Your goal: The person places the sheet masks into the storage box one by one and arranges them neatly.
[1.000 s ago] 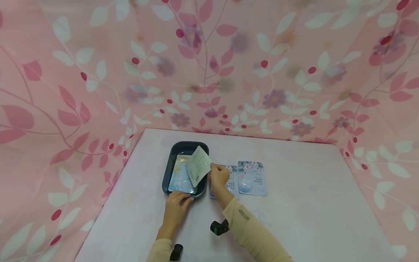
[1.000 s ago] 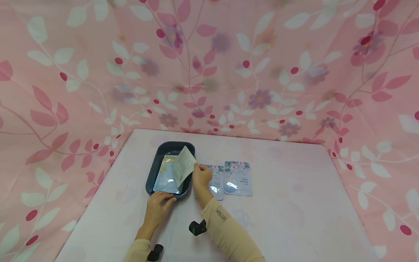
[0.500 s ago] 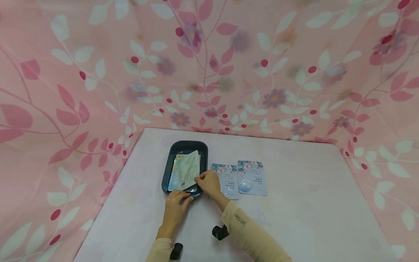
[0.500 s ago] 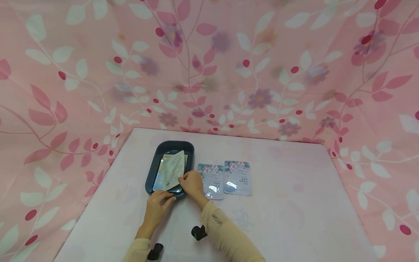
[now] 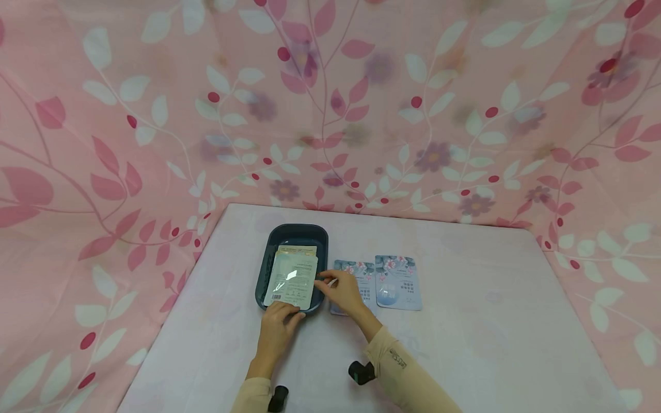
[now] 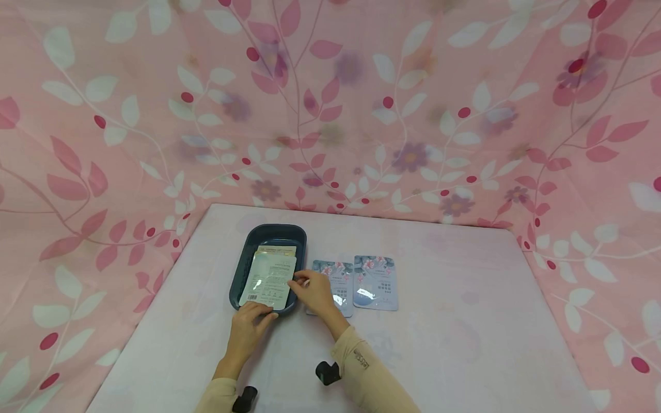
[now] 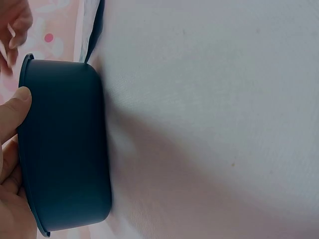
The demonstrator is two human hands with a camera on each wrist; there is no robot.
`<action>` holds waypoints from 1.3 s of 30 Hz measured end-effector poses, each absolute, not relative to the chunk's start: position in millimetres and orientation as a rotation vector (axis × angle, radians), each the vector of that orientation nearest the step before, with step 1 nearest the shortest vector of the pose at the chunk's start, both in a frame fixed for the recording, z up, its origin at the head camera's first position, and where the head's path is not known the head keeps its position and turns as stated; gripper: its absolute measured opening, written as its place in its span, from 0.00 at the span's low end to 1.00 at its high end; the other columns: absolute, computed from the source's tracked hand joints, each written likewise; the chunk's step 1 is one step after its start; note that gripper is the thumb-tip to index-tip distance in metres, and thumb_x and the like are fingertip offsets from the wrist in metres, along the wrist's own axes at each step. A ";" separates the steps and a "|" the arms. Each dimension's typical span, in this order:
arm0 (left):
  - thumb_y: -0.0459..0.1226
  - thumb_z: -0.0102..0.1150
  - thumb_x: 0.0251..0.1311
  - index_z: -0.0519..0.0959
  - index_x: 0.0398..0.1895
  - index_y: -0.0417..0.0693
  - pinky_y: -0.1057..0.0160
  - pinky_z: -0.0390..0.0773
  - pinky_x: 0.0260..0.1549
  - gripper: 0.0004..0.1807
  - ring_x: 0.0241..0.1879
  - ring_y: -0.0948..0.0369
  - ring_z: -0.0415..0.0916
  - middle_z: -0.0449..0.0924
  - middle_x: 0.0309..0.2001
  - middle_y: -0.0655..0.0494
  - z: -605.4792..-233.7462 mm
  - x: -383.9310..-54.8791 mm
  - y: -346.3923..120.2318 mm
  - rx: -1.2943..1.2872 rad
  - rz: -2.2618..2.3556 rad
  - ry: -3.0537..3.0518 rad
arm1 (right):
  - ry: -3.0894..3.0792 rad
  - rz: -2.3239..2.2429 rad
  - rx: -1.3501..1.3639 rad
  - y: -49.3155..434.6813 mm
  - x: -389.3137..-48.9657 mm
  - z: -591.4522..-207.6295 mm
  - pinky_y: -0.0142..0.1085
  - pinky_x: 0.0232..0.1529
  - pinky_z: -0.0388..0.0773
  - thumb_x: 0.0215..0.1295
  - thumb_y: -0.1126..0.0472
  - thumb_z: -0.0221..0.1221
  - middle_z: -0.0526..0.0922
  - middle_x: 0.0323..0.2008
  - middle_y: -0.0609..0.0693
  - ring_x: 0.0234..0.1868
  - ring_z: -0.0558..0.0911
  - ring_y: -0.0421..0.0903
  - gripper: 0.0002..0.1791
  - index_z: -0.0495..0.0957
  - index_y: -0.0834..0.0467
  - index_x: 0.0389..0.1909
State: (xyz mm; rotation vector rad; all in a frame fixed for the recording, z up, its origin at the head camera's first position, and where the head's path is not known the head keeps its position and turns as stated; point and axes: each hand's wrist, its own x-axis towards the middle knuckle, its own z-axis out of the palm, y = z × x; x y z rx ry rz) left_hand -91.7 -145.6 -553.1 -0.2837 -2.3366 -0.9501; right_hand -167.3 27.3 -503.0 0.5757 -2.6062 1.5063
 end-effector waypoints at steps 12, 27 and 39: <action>0.28 0.76 0.34 0.83 0.24 0.40 0.61 0.76 0.33 0.11 0.31 0.59 0.76 0.81 0.26 0.55 -550.7 -90.8 -144.6 -0.272 -0.957 -2.335 | -2.476 1.529 0.274 120.6 -154.4 -513.3 0.31 0.31 0.79 0.56 0.66 0.65 0.85 0.32 0.58 0.32 0.82 0.52 0.13 0.81 0.70 0.40; 0.28 0.76 0.35 0.83 0.24 0.39 0.60 0.76 0.33 0.11 0.31 0.59 0.77 0.81 0.26 0.55 -547.1 -89.2 -142.5 -0.261 -0.981 -2.348 | -2.568 1.192 -0.099 200.8 -124.0 -535.6 0.52 0.40 0.78 0.56 0.65 0.65 0.83 0.37 0.67 0.37 0.82 0.61 0.18 0.78 0.74 0.42; 0.28 0.76 0.34 0.83 0.24 0.39 0.61 0.76 0.33 0.11 0.31 0.59 0.76 0.81 0.26 0.55 -546.4 -89.5 -141.9 -0.254 -0.970 -2.346 | -2.782 0.950 -0.236 239.6 -110.0 -558.9 0.57 0.45 0.74 0.54 0.57 0.66 0.78 0.39 0.75 0.42 0.77 0.69 0.29 0.74 0.80 0.44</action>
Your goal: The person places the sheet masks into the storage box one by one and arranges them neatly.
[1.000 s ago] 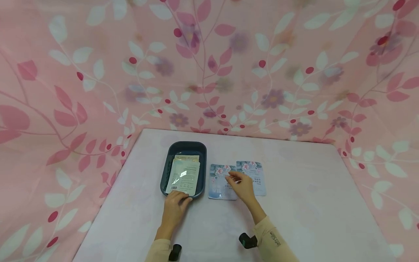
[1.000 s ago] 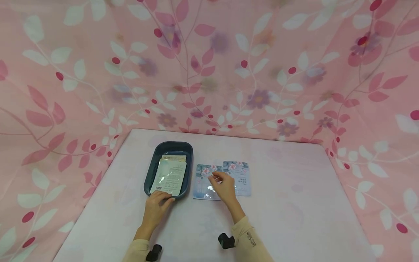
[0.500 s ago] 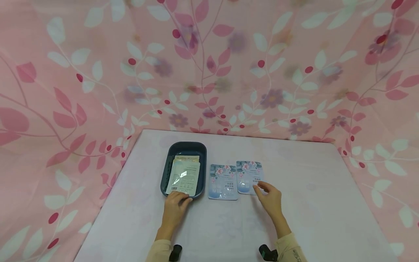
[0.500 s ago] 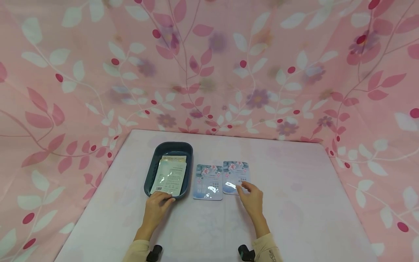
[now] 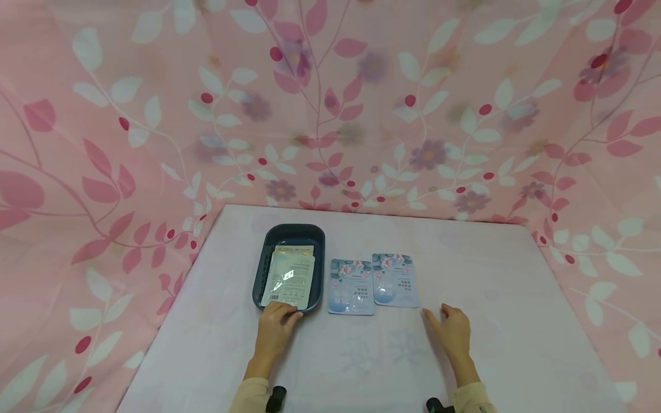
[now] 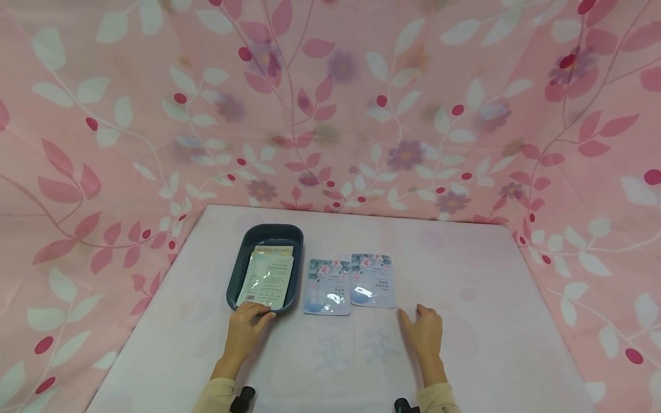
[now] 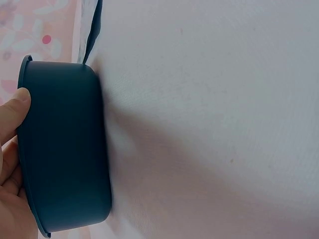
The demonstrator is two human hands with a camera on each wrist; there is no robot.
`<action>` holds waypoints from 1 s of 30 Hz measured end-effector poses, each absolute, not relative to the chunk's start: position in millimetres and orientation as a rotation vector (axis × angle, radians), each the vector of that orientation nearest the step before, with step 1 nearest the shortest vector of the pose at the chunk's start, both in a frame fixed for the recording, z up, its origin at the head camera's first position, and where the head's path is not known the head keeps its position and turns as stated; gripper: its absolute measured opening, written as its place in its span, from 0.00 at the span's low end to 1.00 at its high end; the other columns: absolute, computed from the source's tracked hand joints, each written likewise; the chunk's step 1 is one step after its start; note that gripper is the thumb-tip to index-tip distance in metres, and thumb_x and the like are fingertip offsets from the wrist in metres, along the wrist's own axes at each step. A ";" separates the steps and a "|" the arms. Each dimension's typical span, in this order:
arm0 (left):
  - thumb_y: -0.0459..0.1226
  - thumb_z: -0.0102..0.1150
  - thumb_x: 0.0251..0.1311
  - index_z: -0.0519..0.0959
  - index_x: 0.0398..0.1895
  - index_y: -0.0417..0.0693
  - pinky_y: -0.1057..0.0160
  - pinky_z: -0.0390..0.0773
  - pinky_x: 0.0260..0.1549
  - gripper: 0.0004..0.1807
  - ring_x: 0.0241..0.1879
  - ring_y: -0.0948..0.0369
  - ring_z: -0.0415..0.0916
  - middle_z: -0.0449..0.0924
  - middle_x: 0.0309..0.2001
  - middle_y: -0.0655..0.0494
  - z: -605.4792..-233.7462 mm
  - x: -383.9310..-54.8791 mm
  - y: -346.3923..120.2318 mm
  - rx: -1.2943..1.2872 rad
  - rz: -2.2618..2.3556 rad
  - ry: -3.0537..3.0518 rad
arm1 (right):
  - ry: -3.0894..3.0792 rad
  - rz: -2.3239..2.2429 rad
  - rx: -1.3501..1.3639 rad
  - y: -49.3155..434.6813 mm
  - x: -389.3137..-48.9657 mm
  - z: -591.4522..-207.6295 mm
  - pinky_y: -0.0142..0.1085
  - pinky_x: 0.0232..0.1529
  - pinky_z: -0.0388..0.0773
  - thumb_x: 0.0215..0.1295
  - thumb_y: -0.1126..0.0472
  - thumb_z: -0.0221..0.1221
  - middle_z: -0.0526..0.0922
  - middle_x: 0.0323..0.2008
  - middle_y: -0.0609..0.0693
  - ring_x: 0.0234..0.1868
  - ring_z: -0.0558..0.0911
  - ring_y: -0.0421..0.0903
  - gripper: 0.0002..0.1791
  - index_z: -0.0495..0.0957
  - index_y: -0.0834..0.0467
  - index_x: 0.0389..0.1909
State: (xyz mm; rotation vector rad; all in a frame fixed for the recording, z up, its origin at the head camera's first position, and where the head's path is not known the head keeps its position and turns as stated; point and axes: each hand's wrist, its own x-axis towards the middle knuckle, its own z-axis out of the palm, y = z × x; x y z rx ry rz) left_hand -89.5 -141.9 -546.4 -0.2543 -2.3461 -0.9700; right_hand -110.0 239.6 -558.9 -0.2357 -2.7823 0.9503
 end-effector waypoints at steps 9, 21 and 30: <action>0.28 0.76 0.34 0.83 0.24 0.39 0.60 0.76 0.32 0.11 0.30 0.59 0.76 0.81 0.26 0.54 -545.9 -89.1 -141.9 -0.249 -0.978 -2.346 | -2.859 0.956 -0.243 232.7 -112.3 -566.8 0.59 0.51 0.68 0.56 0.53 0.64 0.74 0.45 0.77 0.50 0.71 0.71 0.33 0.72 0.80 0.47; 0.27 0.76 0.34 0.83 0.25 0.39 0.60 0.76 0.33 0.11 0.31 0.59 0.76 0.81 0.27 0.55 -546.2 -89.3 -141.1 -0.244 -0.974 -2.350 | -2.838 1.024 -0.228 217.5 -119.5 -571.6 0.55 0.49 0.71 0.55 0.55 0.65 0.77 0.42 0.73 0.47 0.74 0.66 0.29 0.75 0.78 0.45; 0.28 0.76 0.34 0.83 0.24 0.39 0.61 0.75 0.33 0.11 0.30 0.59 0.76 0.81 0.26 0.55 -546.4 -88.5 -141.2 -0.243 -0.964 -2.346 | -2.829 1.080 -0.213 208.3 -121.0 -568.2 0.54 0.48 0.72 0.55 0.59 0.65 0.78 0.40 0.71 0.44 0.75 0.64 0.25 0.75 0.77 0.44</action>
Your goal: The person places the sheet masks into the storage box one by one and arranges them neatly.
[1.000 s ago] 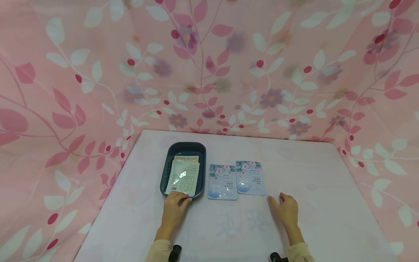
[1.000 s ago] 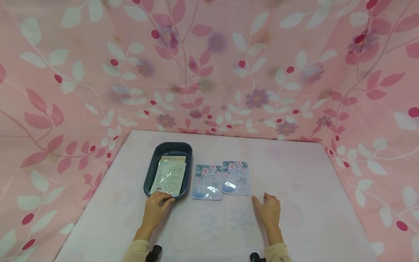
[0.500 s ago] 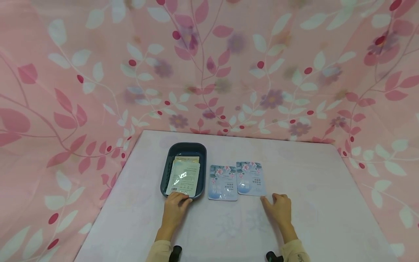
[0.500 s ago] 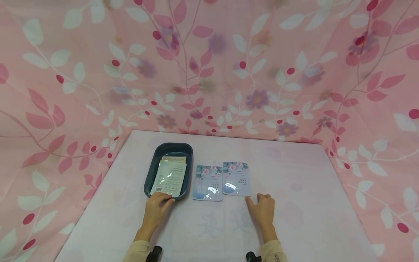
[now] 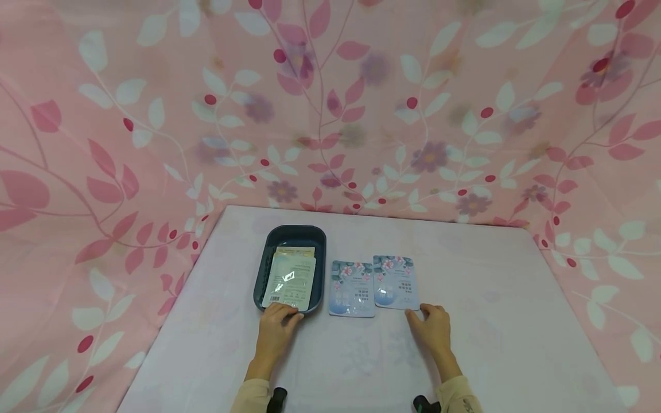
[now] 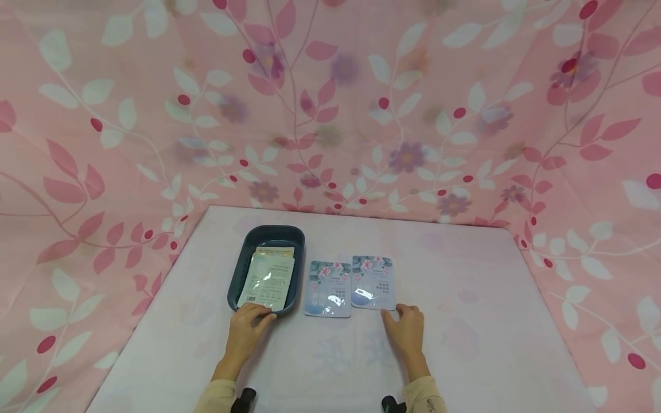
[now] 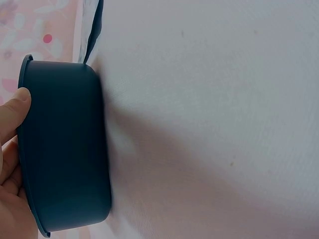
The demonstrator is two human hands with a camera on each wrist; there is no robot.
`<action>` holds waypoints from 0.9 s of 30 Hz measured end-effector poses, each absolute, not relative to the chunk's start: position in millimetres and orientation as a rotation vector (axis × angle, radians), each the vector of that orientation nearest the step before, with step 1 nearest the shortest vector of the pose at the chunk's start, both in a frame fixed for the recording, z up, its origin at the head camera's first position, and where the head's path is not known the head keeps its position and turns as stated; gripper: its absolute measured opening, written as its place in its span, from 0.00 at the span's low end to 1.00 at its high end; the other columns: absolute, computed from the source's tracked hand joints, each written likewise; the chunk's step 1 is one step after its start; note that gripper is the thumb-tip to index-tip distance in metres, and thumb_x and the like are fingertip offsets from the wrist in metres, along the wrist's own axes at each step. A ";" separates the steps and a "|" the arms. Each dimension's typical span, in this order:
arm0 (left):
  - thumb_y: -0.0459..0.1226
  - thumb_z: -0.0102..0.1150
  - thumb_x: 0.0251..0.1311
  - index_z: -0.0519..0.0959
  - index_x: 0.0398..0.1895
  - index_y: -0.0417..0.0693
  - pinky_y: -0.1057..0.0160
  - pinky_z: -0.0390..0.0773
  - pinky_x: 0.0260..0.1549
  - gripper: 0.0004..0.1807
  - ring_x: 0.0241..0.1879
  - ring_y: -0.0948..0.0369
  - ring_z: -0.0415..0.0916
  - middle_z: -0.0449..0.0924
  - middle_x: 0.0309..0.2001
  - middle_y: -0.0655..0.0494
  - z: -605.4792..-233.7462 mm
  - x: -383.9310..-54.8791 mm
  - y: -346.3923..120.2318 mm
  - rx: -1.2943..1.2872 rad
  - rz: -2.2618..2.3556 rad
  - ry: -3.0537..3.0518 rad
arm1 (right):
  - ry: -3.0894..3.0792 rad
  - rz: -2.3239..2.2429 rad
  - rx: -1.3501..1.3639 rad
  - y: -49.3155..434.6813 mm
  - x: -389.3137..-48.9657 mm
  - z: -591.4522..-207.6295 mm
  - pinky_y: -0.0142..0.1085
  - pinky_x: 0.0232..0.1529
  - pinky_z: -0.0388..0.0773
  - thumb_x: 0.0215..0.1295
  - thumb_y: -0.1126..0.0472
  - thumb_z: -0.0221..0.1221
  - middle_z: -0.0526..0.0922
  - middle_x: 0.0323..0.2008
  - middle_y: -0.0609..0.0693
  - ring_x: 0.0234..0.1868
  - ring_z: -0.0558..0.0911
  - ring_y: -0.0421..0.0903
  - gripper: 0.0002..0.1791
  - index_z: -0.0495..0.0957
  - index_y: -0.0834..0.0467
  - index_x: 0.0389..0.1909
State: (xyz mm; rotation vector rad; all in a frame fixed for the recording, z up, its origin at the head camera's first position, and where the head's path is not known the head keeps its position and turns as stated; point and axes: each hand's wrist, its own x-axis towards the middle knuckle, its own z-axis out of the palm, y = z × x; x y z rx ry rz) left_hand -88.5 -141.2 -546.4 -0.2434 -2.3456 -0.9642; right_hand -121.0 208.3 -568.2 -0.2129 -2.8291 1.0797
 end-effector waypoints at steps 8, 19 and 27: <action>0.29 0.76 0.35 0.83 0.25 0.39 0.61 0.76 0.33 0.11 0.31 0.59 0.76 0.81 0.27 0.55 -546.6 -88.2 -141.8 -0.237 -0.969 -2.356 | -2.853 1.081 -0.295 204.2 -121.7 -568.2 0.52 0.45 0.74 0.53 0.57 0.66 0.78 0.38 0.69 0.41 0.76 0.61 0.28 0.75 0.77 0.45; 0.28 0.76 0.35 0.83 0.25 0.39 0.60 0.76 0.33 0.11 0.32 0.59 0.76 0.81 0.27 0.55 -549.2 -88.7 -142.2 -0.236 -0.968 -2.358 | -2.788 1.190 -0.450 198.8 -122.0 -569.5 0.50 0.40 0.75 0.53 0.62 0.66 0.79 0.35 0.65 0.37 0.78 0.58 0.23 0.75 0.75 0.43; 0.29 0.76 0.35 0.83 0.25 0.39 0.60 0.77 0.33 0.11 0.31 0.60 0.76 0.81 0.27 0.55 -550.1 -88.8 -141.9 -0.233 -0.966 -2.363 | -2.764 1.198 -0.560 195.7 -126.9 -566.7 0.43 0.32 0.75 0.54 0.53 0.65 0.81 0.31 0.63 0.32 0.79 0.54 0.24 0.77 0.72 0.39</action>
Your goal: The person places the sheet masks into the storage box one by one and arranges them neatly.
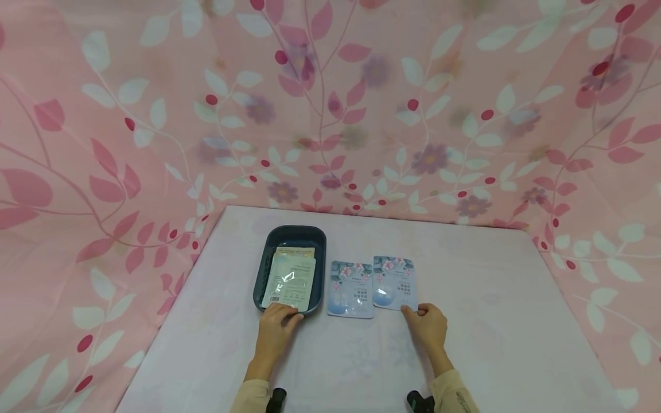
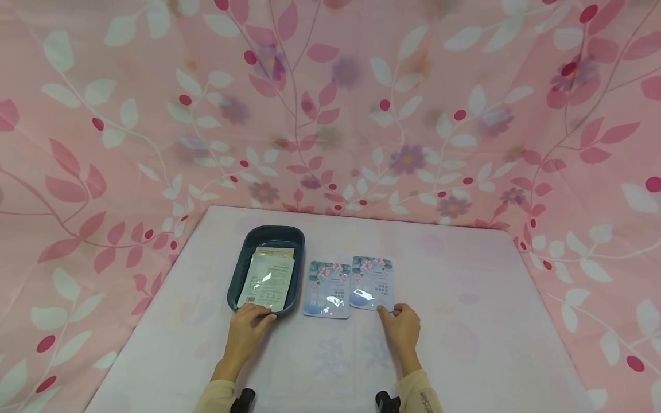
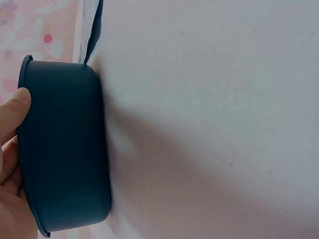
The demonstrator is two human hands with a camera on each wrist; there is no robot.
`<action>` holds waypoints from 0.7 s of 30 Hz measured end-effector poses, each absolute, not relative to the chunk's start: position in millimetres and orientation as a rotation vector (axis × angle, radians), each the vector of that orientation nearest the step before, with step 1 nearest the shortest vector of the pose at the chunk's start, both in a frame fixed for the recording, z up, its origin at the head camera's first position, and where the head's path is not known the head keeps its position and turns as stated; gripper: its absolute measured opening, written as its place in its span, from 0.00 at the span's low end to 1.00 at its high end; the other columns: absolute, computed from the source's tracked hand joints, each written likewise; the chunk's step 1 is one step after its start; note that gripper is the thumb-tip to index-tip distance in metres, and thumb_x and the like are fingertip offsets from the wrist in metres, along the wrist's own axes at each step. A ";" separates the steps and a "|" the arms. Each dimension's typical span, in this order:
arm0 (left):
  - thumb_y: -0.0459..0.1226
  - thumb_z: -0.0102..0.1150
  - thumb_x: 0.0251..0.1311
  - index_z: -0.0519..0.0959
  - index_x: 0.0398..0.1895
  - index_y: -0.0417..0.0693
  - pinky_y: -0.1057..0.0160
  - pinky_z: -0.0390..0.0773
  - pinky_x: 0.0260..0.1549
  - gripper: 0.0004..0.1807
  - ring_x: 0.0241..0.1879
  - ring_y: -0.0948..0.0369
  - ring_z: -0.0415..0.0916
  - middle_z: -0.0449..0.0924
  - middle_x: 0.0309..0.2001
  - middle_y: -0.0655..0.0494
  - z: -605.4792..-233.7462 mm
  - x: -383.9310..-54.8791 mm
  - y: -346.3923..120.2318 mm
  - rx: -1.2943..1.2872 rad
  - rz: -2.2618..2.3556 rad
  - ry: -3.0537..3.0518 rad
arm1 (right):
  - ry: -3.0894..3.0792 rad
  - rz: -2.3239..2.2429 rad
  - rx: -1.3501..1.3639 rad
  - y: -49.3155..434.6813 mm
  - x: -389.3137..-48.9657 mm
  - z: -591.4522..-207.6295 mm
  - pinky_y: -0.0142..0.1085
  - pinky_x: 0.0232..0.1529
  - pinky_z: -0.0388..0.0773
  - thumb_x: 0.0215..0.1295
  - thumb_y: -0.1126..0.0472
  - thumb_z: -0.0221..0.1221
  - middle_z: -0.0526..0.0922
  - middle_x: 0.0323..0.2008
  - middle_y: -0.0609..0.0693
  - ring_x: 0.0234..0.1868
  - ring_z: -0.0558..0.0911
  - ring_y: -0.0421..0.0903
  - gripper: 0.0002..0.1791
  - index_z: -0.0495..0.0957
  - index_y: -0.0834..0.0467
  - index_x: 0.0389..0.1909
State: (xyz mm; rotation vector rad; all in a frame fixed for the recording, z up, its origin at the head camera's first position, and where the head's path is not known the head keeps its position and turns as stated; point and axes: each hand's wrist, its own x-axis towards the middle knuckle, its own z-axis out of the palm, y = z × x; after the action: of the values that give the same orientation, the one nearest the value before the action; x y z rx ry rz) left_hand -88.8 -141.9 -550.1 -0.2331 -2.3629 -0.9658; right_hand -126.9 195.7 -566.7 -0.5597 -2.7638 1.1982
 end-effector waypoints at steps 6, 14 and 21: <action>0.29 0.76 0.35 0.83 0.25 0.39 0.61 0.77 0.33 0.11 0.32 0.59 0.76 0.81 0.27 0.55 -550.1 -89.5 -142.6 -0.244 -0.958 -2.357 | -2.714 1.219 -0.594 192.9 -129.7 -568.6 0.41 0.28 0.74 0.54 0.60 0.65 0.82 0.28 0.62 0.28 0.80 0.54 0.16 0.77 0.71 0.35; 0.29 0.76 0.36 0.83 0.26 0.39 0.60 0.77 0.33 0.11 0.32 0.60 0.76 0.81 0.27 0.55 -547.3 -88.1 -141.8 -0.229 -0.987 -2.368 | -2.707 1.271 -0.613 194.0 -132.5 -569.6 0.33 0.25 0.69 0.57 0.65 0.61 0.81 0.25 0.59 0.25 0.77 0.50 0.10 0.79 0.70 0.32; 0.29 0.76 0.36 0.83 0.26 0.39 0.59 0.77 0.34 0.11 0.32 0.59 0.76 0.81 0.28 0.55 -547.7 -87.7 -141.8 -0.227 -0.975 -2.376 | -2.781 1.275 -0.597 196.7 -134.6 -561.5 0.36 0.25 0.69 0.59 0.65 0.57 0.79 0.22 0.57 0.26 0.76 0.50 0.10 0.78 0.71 0.31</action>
State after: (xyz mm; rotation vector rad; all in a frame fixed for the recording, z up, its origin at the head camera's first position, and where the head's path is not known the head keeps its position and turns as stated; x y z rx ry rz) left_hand -87.7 -141.8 -547.7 -0.2271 -2.3761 -0.9747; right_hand -134.6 196.7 -561.5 -0.5969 -2.7814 1.2750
